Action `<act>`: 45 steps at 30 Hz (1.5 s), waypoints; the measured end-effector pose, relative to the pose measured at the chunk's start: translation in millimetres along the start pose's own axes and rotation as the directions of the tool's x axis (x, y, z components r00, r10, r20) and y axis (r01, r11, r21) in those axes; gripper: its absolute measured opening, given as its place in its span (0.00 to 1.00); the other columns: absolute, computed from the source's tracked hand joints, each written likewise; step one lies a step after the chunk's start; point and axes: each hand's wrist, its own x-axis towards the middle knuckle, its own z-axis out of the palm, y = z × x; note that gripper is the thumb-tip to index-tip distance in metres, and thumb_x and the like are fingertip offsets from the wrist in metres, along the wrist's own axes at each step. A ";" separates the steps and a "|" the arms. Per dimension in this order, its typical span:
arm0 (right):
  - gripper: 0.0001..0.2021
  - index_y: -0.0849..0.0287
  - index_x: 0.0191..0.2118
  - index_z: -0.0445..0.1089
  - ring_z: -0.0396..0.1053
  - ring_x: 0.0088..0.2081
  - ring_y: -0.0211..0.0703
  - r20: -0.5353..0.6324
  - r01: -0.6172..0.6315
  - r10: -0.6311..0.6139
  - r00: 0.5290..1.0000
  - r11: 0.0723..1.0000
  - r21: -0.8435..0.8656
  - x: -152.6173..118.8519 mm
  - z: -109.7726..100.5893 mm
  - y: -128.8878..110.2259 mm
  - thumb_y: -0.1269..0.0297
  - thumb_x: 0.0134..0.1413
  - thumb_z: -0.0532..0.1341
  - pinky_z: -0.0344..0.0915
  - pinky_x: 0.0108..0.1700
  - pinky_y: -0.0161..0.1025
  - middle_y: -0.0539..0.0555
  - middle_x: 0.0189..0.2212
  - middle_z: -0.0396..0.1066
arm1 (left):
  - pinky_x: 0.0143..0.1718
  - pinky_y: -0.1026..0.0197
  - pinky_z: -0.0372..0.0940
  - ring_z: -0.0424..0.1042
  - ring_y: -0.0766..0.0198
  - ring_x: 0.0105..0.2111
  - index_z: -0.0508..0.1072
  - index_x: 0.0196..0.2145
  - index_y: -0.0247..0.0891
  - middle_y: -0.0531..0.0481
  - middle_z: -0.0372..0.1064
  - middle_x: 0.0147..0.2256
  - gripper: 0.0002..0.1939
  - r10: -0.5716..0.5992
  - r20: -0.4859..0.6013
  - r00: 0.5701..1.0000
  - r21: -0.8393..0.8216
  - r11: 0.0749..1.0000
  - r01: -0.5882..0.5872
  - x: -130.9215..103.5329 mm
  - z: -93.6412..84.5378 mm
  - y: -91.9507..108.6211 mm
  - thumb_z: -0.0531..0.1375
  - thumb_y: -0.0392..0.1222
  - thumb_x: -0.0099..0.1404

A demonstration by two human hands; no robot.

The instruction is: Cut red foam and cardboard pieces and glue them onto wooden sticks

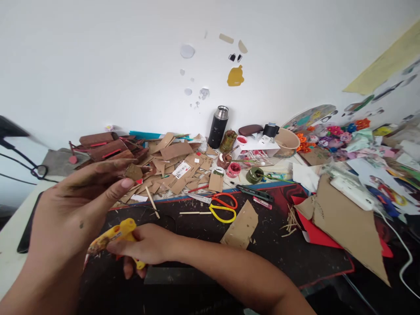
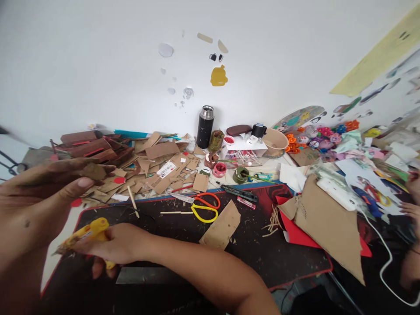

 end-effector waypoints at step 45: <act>0.06 0.58 0.41 0.75 0.78 0.34 0.46 -0.597 -0.304 -0.400 0.695 0.590 -0.748 -97.5 -79.5 21.6 0.62 0.69 0.65 0.61 0.36 0.39 0.54 0.32 0.81 | 0.32 0.63 0.70 0.74 0.61 0.28 0.85 0.28 0.40 0.50 0.79 0.26 0.25 -0.298 0.470 0.831 -0.209 0.877 0.432 -0.5 34.1 -57.9 0.83 0.61 0.43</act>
